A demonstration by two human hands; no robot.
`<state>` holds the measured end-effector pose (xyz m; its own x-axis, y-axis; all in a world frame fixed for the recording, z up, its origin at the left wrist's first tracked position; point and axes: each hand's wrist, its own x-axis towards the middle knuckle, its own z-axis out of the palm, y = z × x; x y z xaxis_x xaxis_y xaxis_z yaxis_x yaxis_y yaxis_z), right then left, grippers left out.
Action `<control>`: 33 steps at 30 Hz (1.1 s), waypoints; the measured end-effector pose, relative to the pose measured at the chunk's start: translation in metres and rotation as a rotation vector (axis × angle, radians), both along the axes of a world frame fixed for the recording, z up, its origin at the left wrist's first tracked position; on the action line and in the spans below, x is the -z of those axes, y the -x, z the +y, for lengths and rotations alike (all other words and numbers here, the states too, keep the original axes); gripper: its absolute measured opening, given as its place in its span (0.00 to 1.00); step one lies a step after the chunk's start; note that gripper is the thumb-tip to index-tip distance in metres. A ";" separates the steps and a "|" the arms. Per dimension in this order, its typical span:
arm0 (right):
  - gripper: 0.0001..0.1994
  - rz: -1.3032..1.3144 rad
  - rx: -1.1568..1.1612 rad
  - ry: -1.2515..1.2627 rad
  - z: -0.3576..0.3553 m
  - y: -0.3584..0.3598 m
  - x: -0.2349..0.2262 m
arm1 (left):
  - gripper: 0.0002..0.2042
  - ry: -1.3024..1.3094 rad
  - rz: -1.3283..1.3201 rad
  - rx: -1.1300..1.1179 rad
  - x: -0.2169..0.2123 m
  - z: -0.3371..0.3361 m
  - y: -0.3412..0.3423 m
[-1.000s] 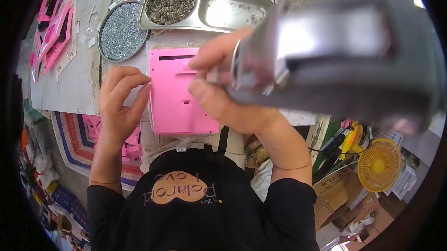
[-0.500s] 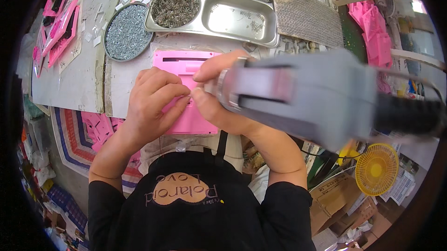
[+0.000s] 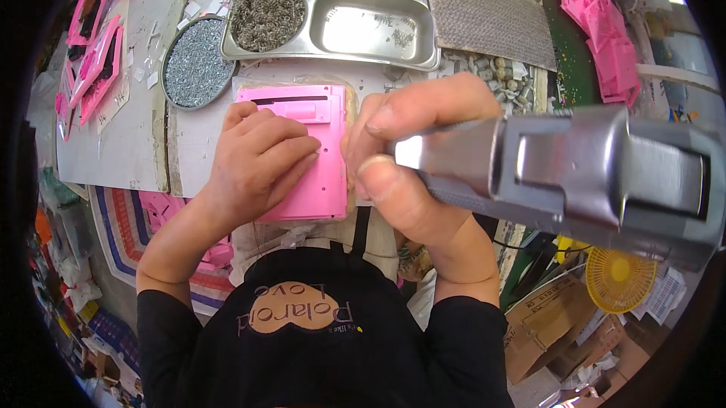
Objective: Assembling, soldering internal wires, and screwing together the plastic casing of a pink electronic camera device.
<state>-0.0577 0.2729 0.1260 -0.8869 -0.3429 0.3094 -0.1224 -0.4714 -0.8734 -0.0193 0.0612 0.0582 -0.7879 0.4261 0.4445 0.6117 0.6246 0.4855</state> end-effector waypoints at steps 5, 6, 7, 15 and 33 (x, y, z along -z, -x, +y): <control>0.17 0.113 0.045 -0.175 0.004 0.006 0.008 | 0.12 0.209 0.009 0.059 0.002 0.000 0.004; 0.17 0.119 0.047 -0.188 0.006 0.006 0.009 | 0.13 0.243 0.014 0.064 0.001 0.001 0.004; 0.17 0.126 0.048 -0.200 0.008 0.006 0.010 | 0.13 0.277 0.020 0.068 0.000 0.003 0.004; 0.20 0.136 0.080 -0.161 0.009 0.010 0.010 | 0.15 0.427 0.036 0.089 -0.009 0.010 0.000; 0.32 0.006 -0.247 -0.553 0.063 0.101 -0.066 | 0.05 0.375 -0.133 -0.502 0.024 -0.134 0.040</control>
